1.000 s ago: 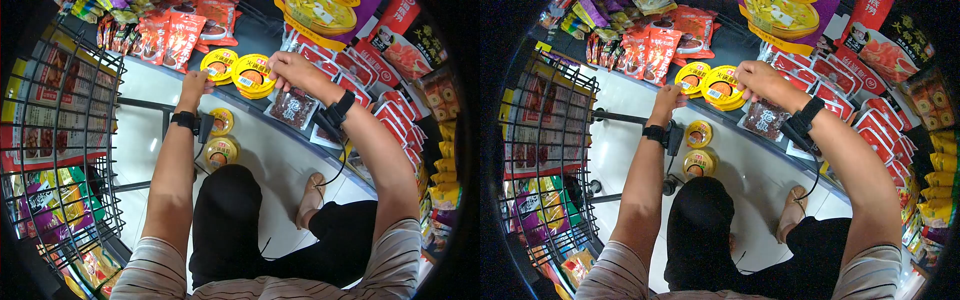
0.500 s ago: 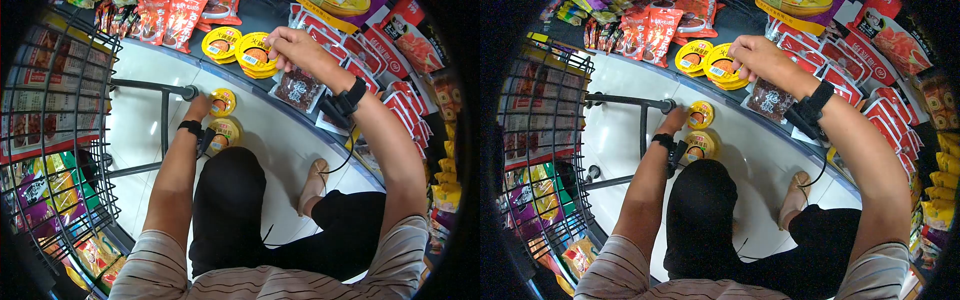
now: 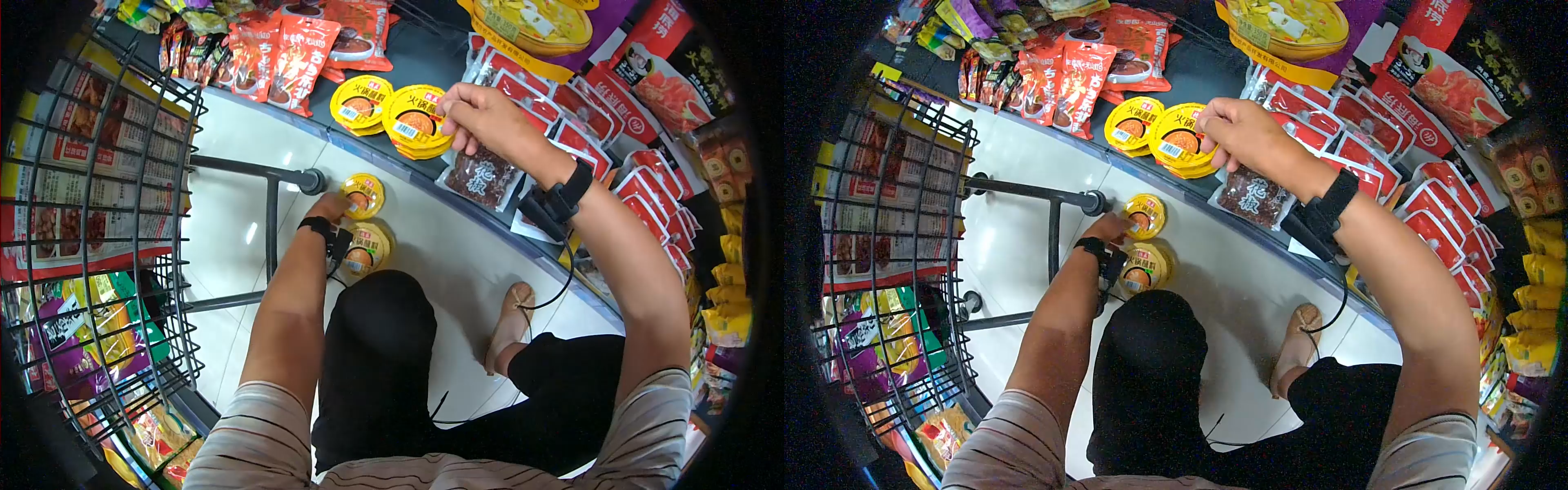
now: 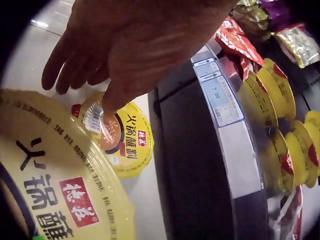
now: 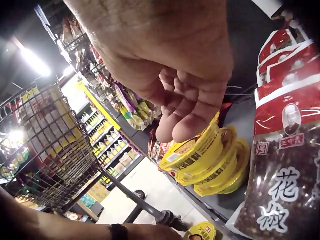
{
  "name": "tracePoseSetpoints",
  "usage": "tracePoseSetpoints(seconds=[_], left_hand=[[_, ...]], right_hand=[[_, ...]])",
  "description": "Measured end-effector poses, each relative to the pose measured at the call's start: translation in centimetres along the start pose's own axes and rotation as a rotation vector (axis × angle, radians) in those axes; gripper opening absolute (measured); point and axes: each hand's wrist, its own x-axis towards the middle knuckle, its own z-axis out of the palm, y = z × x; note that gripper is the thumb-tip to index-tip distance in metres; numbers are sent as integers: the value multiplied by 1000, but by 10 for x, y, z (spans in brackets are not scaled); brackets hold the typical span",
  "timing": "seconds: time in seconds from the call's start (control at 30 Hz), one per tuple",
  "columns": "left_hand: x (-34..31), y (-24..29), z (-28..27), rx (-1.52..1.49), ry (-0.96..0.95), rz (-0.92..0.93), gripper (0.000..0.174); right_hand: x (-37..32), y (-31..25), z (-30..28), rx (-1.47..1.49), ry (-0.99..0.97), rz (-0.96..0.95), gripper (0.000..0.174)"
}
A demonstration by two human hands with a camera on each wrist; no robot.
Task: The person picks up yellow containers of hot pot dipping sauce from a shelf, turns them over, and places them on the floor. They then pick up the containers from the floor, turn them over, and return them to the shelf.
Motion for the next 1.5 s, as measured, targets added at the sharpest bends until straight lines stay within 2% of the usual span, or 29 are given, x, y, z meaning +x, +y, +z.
tracePoseSetpoints(seconds=[0.03,0.07,0.37,0.47,0.57,0.67,0.77,0.9,1.03,1.27,1.5], left_hand=[[-11,6,-3,-108,-60,-68,32],[-21,14,-6,-81,-69,-79,31],[23,-6,9,-146,-102,-31,31],[8,15,8,-215,-74,15,30],[-4,25,6,-177,29,136,30],[-48,39,-9,-117,115,166,31],[-103,37,-21,-242,203,280,28],[-160,26,-31,-680,69,355,21],[-209,55,-44,-848,23,472,19],[-234,113,-50,-899,56,694,17],[-227,164,-49,-894,106,769,16]], right_hand=[[-1,0,1,-3,4,8,20],[-1,-1,2,-7,7,15,20],[2,4,2,-4,13,17,19],[2,3,2,-13,23,38,19],[4,4,3,-13,20,34,20],[6,1,1,-24,18,8,21],[7,0,2,-18,31,-2,22],[6,-3,8,-39,0,-26,23],[3,-15,19,3,-93,10,26],[2,-35,29,135,-172,-29,36],[9,-33,6,238,-32,-159,36]])
